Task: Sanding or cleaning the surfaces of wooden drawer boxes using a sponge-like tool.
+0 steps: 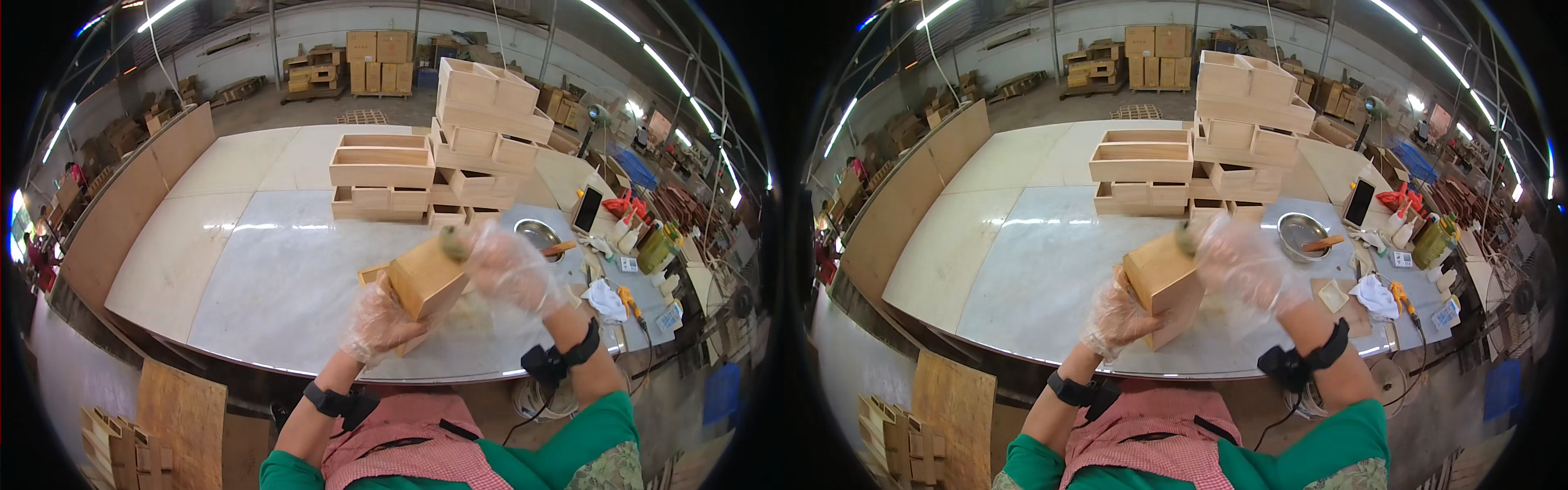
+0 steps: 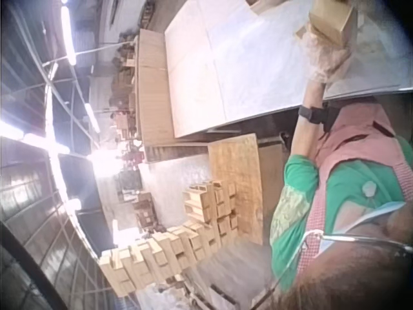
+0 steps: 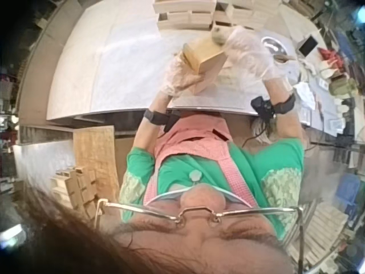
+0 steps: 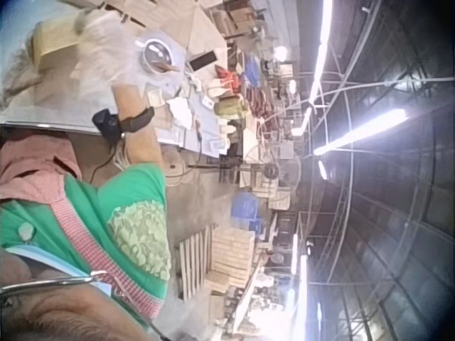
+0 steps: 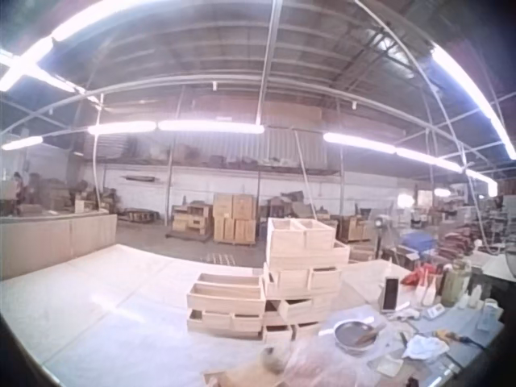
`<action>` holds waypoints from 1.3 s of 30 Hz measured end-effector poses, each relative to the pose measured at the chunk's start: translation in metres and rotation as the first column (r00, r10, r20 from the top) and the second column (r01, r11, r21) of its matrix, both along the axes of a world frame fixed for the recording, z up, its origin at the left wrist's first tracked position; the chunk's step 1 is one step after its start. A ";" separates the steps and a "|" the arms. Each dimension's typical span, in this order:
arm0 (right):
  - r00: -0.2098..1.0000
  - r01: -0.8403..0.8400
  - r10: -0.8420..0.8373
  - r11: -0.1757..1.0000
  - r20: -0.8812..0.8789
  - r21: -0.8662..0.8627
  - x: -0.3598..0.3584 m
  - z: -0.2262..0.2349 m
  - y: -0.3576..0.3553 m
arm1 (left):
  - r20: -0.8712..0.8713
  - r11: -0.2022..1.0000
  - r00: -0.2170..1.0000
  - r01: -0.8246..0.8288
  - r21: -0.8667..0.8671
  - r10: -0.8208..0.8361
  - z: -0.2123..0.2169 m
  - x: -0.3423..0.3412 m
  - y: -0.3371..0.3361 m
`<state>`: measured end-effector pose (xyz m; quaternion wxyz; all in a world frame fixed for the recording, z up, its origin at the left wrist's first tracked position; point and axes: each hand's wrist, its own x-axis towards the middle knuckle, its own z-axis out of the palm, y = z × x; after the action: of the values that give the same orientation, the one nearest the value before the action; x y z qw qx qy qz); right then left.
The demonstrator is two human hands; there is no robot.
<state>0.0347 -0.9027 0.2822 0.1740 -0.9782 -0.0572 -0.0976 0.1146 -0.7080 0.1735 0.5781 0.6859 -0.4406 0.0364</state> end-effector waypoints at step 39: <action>0.946 -0.187 0.154 0.978 0.286 0.091 -0.006 -0.042 -0.048 | -0.159 0.999 0.986 0.046 -0.017 -0.049 -0.025 0.009 0.000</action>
<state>0.0289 -0.9505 0.2398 0.2290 -0.9343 -0.1599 -0.2216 0.1237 -0.7080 0.1482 0.6167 0.6720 -0.4088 -0.0296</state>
